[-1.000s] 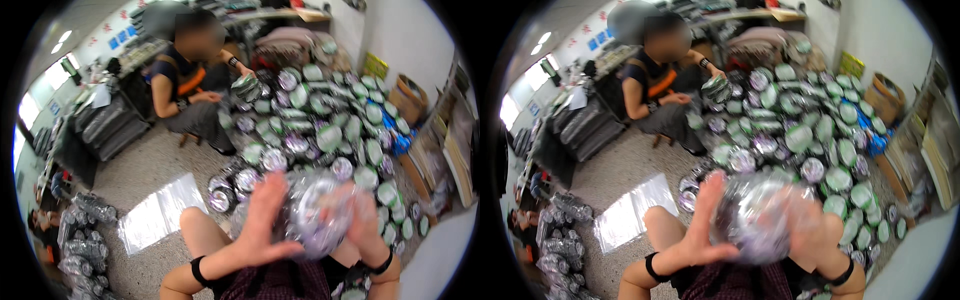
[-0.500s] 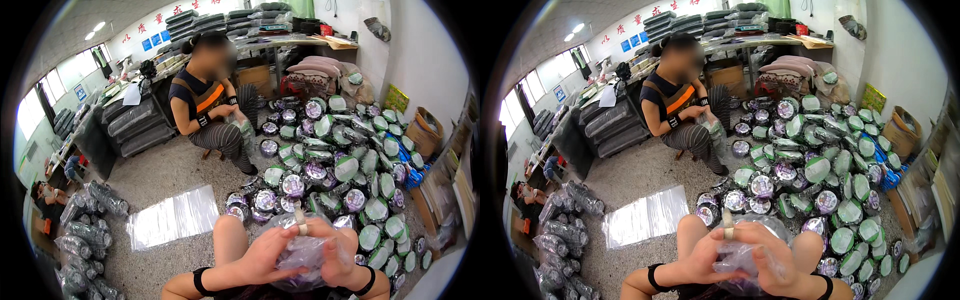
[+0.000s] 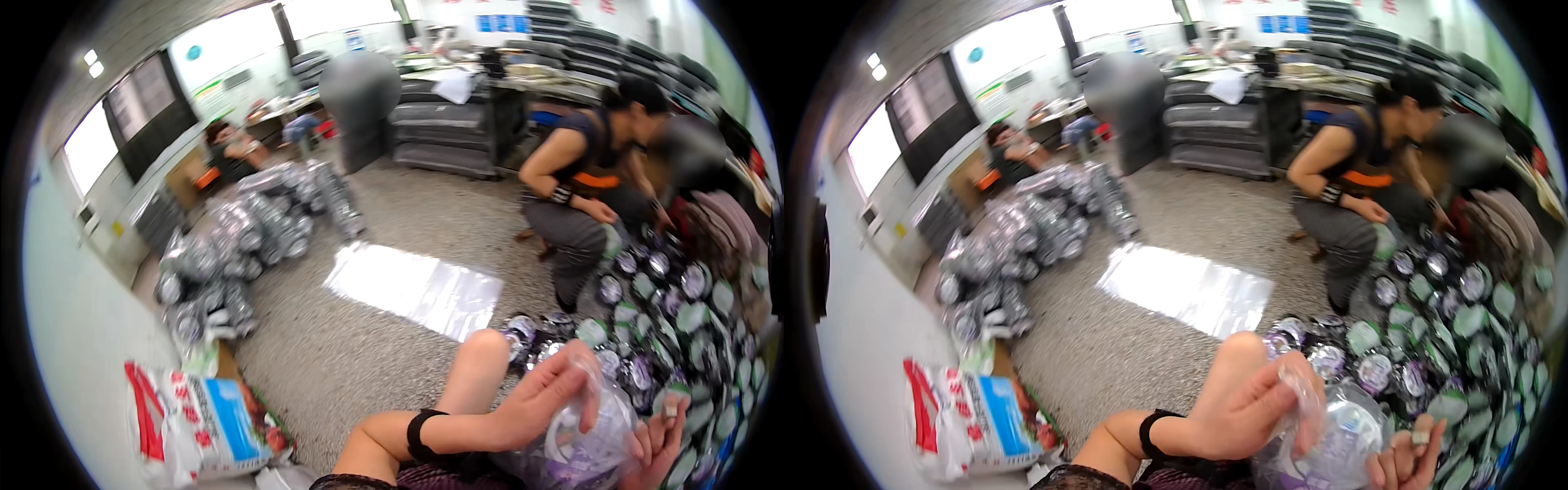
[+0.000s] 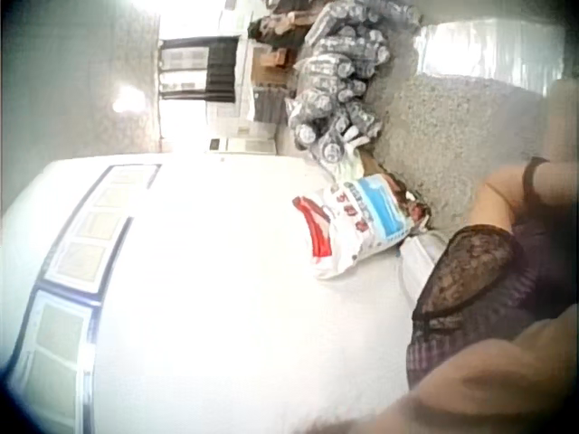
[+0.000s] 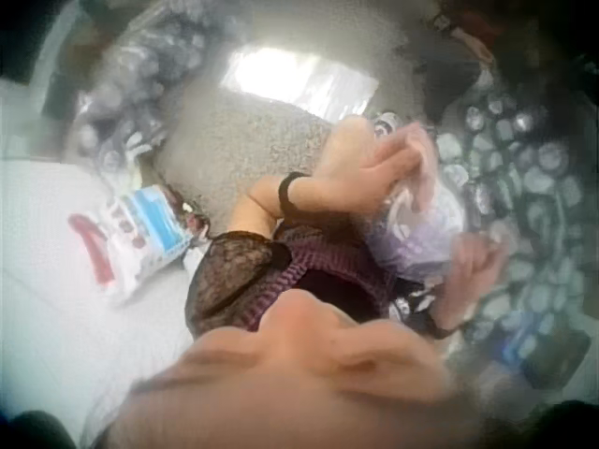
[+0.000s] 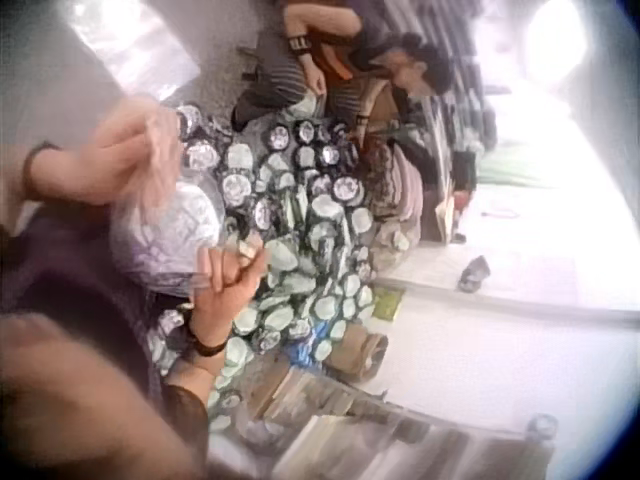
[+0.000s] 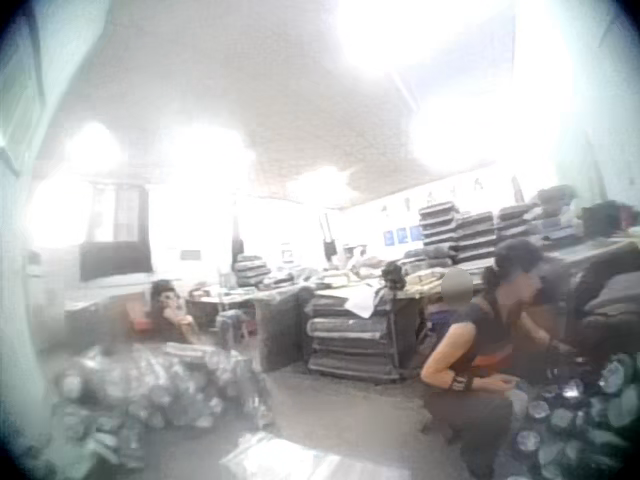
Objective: The person picks up individual circular packaged items from a large pile on the floor and places them one by one into clear plastic bags, eventually filling a larger bag with several stacks of items.
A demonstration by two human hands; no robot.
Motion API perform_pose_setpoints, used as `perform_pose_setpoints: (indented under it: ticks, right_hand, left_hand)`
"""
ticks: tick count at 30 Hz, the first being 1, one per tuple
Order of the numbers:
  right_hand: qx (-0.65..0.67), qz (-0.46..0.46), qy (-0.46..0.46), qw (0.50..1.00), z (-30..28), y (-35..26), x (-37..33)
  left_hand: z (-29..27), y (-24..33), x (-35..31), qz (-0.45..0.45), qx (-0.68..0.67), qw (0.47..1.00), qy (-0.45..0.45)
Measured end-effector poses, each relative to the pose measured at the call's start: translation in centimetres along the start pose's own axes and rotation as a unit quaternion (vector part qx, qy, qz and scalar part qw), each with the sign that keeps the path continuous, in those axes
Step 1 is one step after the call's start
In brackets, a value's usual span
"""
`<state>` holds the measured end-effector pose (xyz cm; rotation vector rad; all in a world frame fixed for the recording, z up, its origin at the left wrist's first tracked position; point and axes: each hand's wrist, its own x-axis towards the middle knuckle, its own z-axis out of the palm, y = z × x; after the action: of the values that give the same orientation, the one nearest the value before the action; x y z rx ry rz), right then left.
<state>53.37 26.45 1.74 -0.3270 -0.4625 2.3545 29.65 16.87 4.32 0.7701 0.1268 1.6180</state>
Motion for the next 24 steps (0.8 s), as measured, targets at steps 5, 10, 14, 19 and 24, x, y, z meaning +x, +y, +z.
perform_pose_setpoints:
  ticks: [5, 10, 14, 19, 24]
  right_hand:
    - [-0.118, -0.024, 0.031, 0.992, 3.8, 4.4, -1.4]
    - [0.013, 0.053, -0.327, 0.943, 3.0, 5.4, -0.9]
    - [-0.257, -0.019, -0.284, 0.923, 1.7, 7.8, -1.2]
    - [-0.195, -0.007, -0.131, 0.972, 3.2, 7.4, -0.6]
    - [-0.029, 0.129, -0.249, 0.959, 0.3, 7.2, 0.7]
  left_hand:
    - [2.0, 3.6, -4.4, 0.180, 0.581, 0.790, -0.077]
    - [2.1, 2.7, -6.9, -0.079, 0.457, 0.881, -0.091]
    - [-0.6, 2.2, -9.1, -0.102, 0.312, 0.944, 0.019]
    - [0.8, 1.1, -6.3, -0.013, -0.045, 0.987, 0.157]
    - [-1.4, -0.5, -7.8, -0.137, -0.007, 0.982, 0.127]
